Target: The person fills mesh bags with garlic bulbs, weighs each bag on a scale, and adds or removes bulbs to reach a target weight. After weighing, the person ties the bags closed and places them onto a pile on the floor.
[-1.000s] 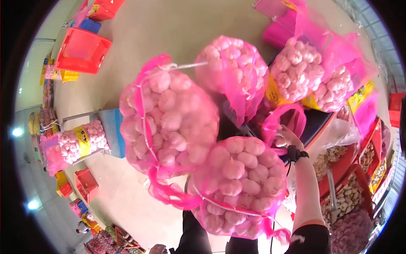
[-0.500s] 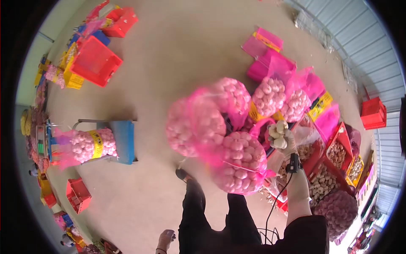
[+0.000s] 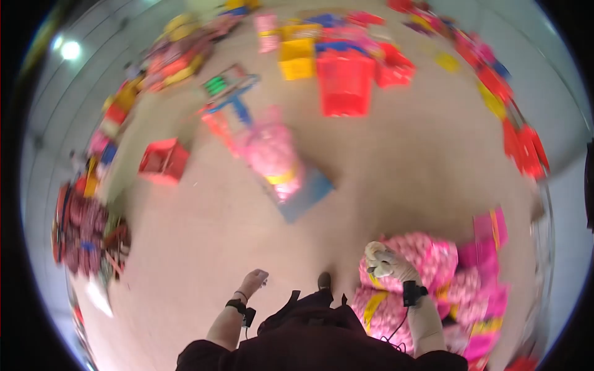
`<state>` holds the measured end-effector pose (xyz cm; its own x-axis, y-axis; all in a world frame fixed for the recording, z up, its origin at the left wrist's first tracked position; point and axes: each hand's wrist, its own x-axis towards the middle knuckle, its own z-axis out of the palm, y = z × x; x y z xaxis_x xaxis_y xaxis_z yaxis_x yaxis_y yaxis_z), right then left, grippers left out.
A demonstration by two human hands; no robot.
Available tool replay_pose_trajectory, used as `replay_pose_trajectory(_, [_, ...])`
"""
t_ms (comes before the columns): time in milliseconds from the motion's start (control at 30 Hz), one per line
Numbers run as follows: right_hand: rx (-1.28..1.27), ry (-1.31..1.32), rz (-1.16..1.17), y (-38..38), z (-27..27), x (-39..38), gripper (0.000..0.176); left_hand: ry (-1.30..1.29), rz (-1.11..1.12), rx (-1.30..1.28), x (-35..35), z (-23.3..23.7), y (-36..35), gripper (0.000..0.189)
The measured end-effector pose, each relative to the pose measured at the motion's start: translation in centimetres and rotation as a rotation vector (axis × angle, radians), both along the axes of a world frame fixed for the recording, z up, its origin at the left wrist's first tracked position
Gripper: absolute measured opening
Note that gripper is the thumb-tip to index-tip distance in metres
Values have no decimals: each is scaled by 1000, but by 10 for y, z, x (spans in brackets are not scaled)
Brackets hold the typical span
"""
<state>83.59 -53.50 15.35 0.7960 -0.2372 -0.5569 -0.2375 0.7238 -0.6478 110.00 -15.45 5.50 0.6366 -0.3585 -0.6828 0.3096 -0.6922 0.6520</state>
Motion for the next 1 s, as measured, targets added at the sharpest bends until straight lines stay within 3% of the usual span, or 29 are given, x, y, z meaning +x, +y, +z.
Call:
replay_pose_trajectory(100, [-121, -105, 347, -19, 17, 105, 17, 21, 84, 21, 6, -11, 27, 28])
replay_pose_trajectory(200, [-176, -215, 316, -21, 52, 211, 18, -12, 278, 19, 4, -30, 69, 30])
replay_pose_trajectory(267, [62, -429, 442, -41, 55, 275, 20, 39, 380, 102, -9, -41, 99, 29])
replay_pose_trajectory(433, [-120, -336, 604, -59, 97, 417, 13, 167, 695, 243, -53, -70, 147, 25])
replay_pose_trajectory(467, [-295, -336, 642, -63, 98, 446, 11, 162, 748, 220, -57, -75, 148, 24])
replay_pose_trajectory(500, [-473, -349, 670, -66, 95, 475, 10, 194, 903, 166, -56, -78, 140, 23])
replay_pose_trajectory(533, [-462, -357, 685, -65, 83, 494, 10, 236, 1051, 120, -66, -79, 131, 22])
replay_pose_trajectory(567, [-357, -435, 796, -69, 60, 518, 10, 229, 1071, 76, -67, -75, 117, 21])
replay_pose_trajectory(600, [-262, -520, 902, -76, 42, 544, 12, -33, 674, 81, -73, -78, 110, 22])
replay_pose_trajectory(633, [-224, -520, 986, -84, 24, 567, 20, -3, 692, 63, -66, -83, 97, 23])
replay_pose_trajectory(667, [-408, -337, 1134, -79, 75, 565, 26, 306, 1102, 13, -50, -73, 74, 23])
replay_pose_trajectory(733, [-1148, -206, 793, -81, 73, 574, 33, 273, 1143, -20, -37, -58, 46, 25])
replay_pose_trajectory(833, [-1041, -283, 799, -105, 78, 579, 34, 257, 1158, -130, -22, -58, 27, 27])
replay_pose_trajectory(900, [-819, -290, 702, -123, 89, 558, 32, 272, 1124, -98, -10, -61, 25, 28])
replay_pose_trajectory(967, [-462, -56, 791, -140, 118, 521, 27, 290, 1075, -65, 4, -69, 31, 28])
replay_pose_trajectory(1000, [-480, -50, 706, -147, 109, 503, 23, 317, 1016, -20, 12, -76, 38, 28])
